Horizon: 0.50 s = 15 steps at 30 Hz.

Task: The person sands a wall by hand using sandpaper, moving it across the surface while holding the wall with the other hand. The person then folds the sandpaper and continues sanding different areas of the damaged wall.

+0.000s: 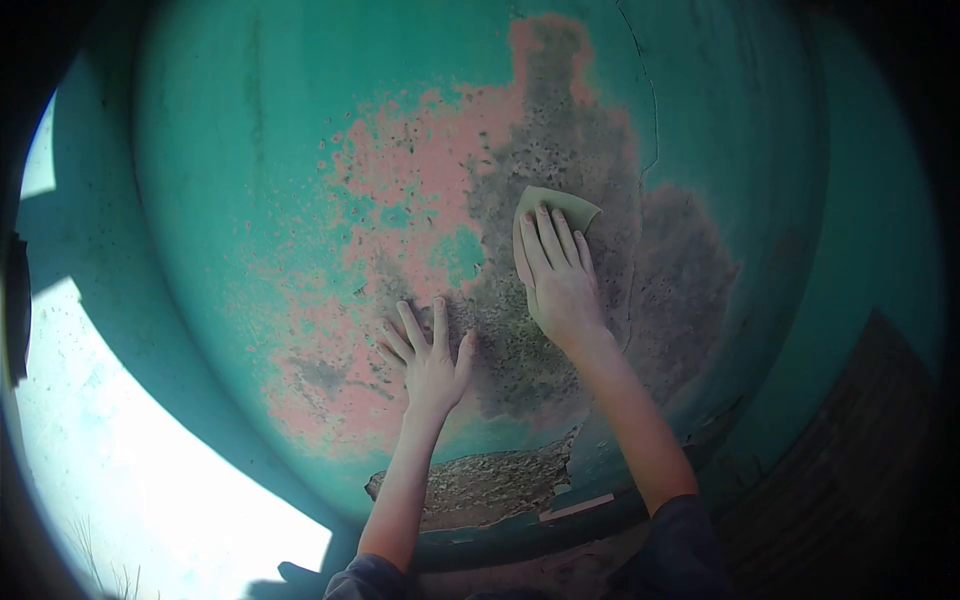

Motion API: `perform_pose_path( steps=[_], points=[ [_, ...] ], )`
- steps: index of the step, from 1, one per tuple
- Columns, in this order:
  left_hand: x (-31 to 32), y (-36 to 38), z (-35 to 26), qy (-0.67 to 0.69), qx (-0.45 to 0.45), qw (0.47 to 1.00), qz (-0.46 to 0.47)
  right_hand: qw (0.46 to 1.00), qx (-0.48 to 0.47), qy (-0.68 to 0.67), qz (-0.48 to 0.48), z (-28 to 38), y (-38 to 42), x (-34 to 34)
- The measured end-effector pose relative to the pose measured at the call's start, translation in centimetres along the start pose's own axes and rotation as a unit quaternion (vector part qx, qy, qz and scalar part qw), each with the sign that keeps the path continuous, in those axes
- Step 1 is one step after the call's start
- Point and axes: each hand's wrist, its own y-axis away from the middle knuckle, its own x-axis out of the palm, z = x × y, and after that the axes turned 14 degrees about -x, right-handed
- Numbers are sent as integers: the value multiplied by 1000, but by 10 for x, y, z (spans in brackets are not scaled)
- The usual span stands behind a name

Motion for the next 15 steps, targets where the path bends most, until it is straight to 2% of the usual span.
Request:
perform_pose_path(
  steps=[6,8,9,11,15],
  points=[
    [0,1,-4,10,1,1000,-20,999,-30,-12,-1,-2,0,1],
    [-4,-3,-11,78,60,992,-81,999,-34,-24,-3,-4,-5,1],
    [-9,-11,-19,78,62,992,-84,999,-40,2,-11,-10,-19,-6],
    [-23,-28,-39,108,122,981,-103,998,-47,31,-19,-21,-42,-15],
    [-33,-56,-67,130,136,973,-135,997,-31,19,-64,-26,-57,-19]
  ],
)
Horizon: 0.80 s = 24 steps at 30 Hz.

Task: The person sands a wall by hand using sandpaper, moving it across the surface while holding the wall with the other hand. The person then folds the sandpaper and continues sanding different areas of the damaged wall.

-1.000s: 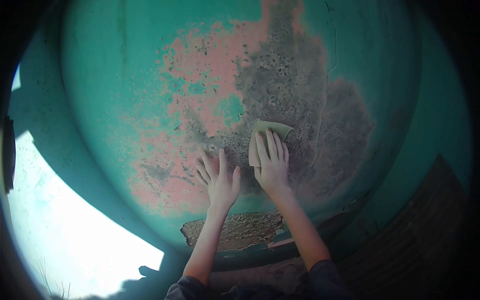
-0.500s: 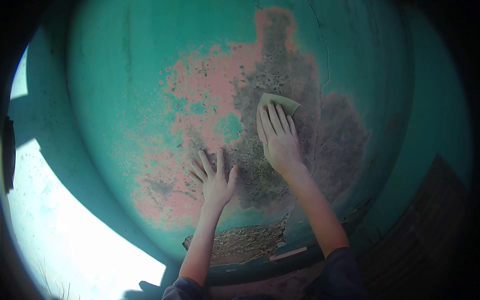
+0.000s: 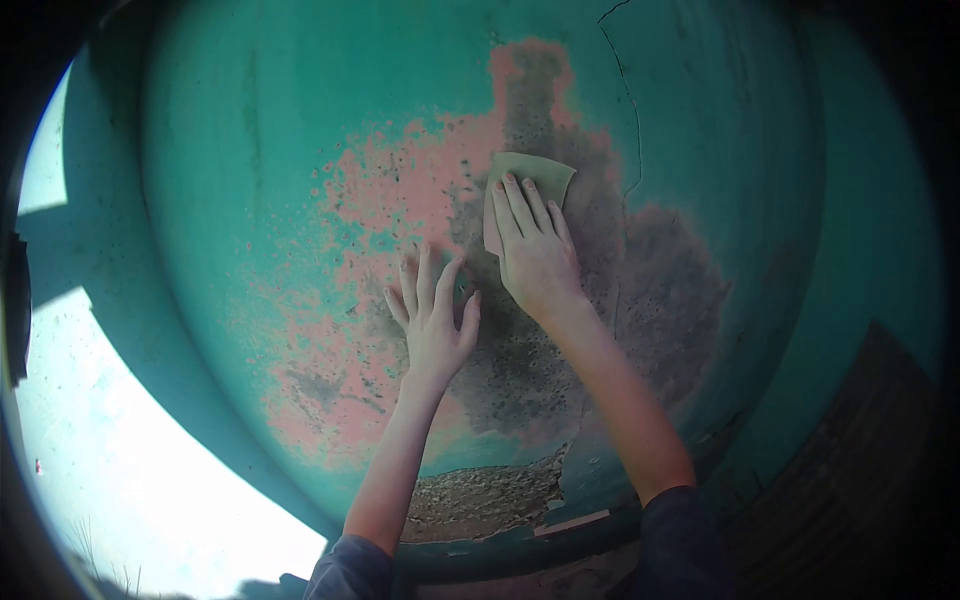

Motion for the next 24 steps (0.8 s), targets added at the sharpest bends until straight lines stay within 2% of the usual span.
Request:
perform_pose_path(
  steps=[2,3,5,10,14,19,24],
  points=[
    [17,-1,7,-29,29,996,-85,1000,5,-17,0,10,15,2],
    [26,1,12,-28,27,996,-86,1000,-5,-22,7,14,23,4],
    [39,4,21,-9,69,986,-148,999,-23,-25,14,9,18,2],
    [39,4,20,-34,63,983,-168,997,-72,10,9,-3,-20,-1],
    [37,5,19,-37,62,983,-168,997,-71,0,25,4,6,-1],
    [42,3,19,-65,65,978,-188,993,-112,31,23,0,-28,-5],
    [38,5,18,-59,52,981,-175,991,-125,27,29,-6,-4,-6]
  ],
)
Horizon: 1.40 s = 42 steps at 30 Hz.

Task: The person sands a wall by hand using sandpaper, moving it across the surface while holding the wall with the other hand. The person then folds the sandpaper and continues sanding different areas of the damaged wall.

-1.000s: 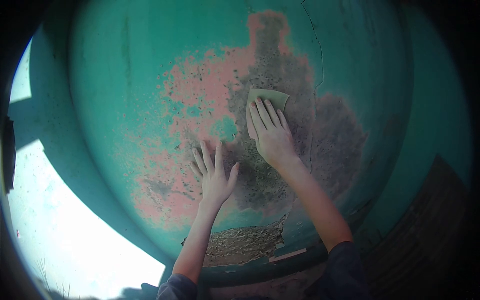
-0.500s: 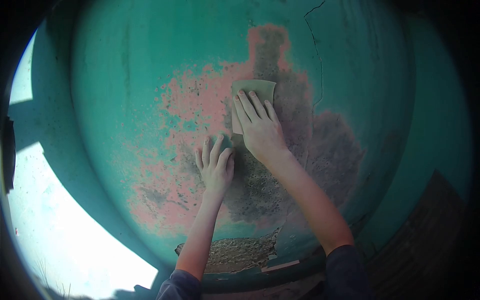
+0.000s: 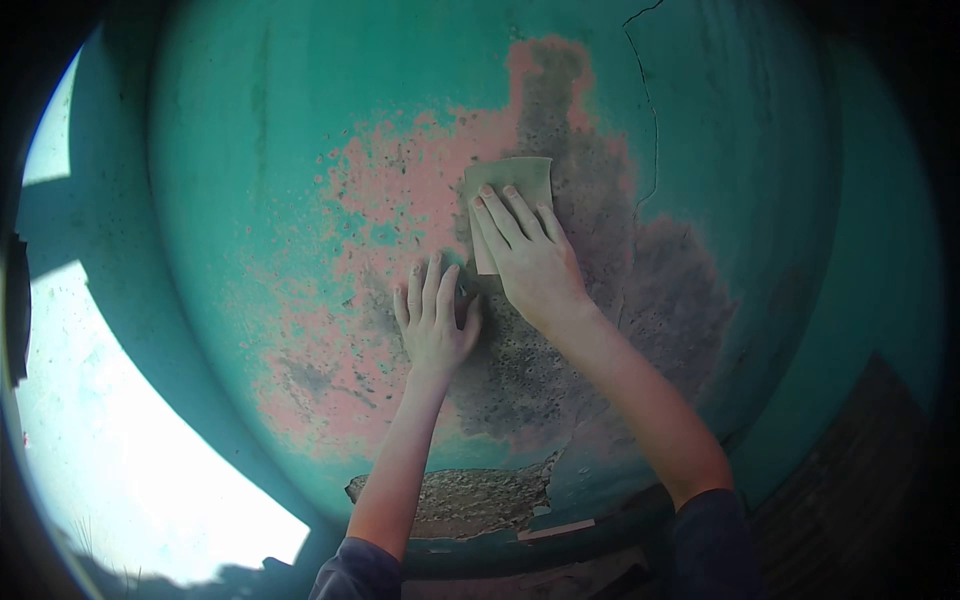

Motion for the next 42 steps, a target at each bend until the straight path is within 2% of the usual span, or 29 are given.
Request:
perform_pose_path(
  steps=[2,7,14,17,19,24,28,33,36,38,42],
  points=[
    [0,0,-1,-7,6,1000,-6,1000,-3,-3,19,3,7,3],
    [1,1,-1,-19,-2,1000,4,1000,-4,25,-3,-5,-33,0],
    [2,2,-1,-29,-2,1000,-4,1000,14,-26,9,3,23,1],
    [2,2,-1,-36,-11,999,2,999,12,-8,39,-4,21,-4],
    [2,2,-1,-34,-12,999,3,999,41,18,1,-16,1,-1],
    [0,4,-3,-37,-20,999,12,998,69,4,-2,-6,3,4],
    [-2,1,-4,-60,-19,998,26,998,63,-18,23,4,24,2],
    [-1,1,-4,-81,-28,995,54,998,61,-7,1,-9,-11,-2],
    [-7,0,-3,-64,-20,997,47,998,66,-14,-13,-3,-7,0],
    [-17,-4,2,-3,-11,997,71,997,65,-25,-19,3,3,3],
    [-38,-29,22,-13,5,993,118,998,58,-36,2,10,1,-7]
  ],
)
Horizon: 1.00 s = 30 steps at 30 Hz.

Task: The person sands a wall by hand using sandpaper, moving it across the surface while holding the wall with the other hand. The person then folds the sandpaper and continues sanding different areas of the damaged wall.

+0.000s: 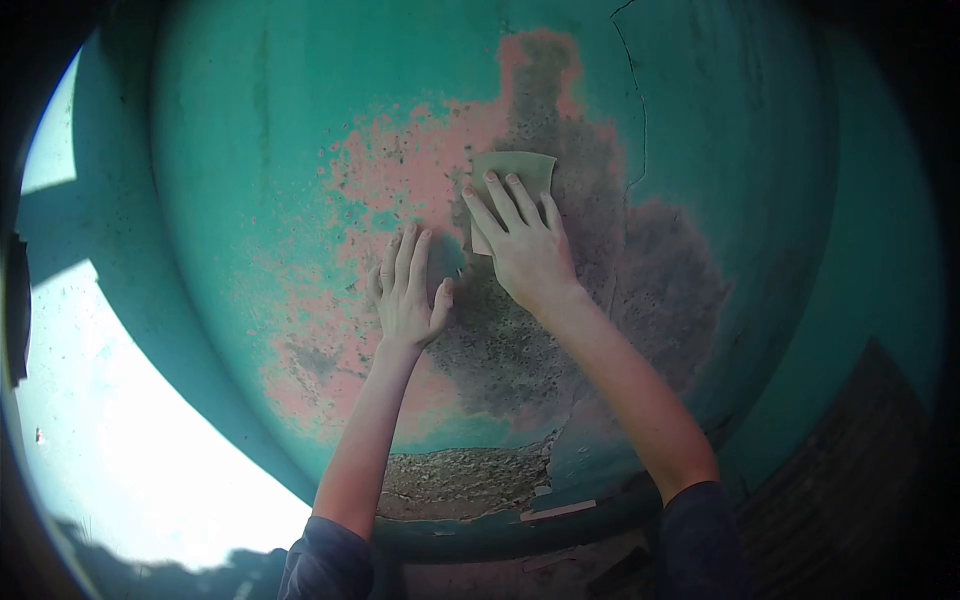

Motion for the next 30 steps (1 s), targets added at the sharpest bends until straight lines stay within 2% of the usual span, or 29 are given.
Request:
perform_pose_path(
  steps=[6,20,30],
  points=[
    [3,-24,10,-56,16,996,-73,999,17,-30,-18,10,-8,11],
    [9,-21,10,-56,-3,996,-72,1000,-13,-10,15,22,-5,10],
    [9,-21,11,-50,2,996,-71,999,14,-12,26,27,-12,2]
  ],
)
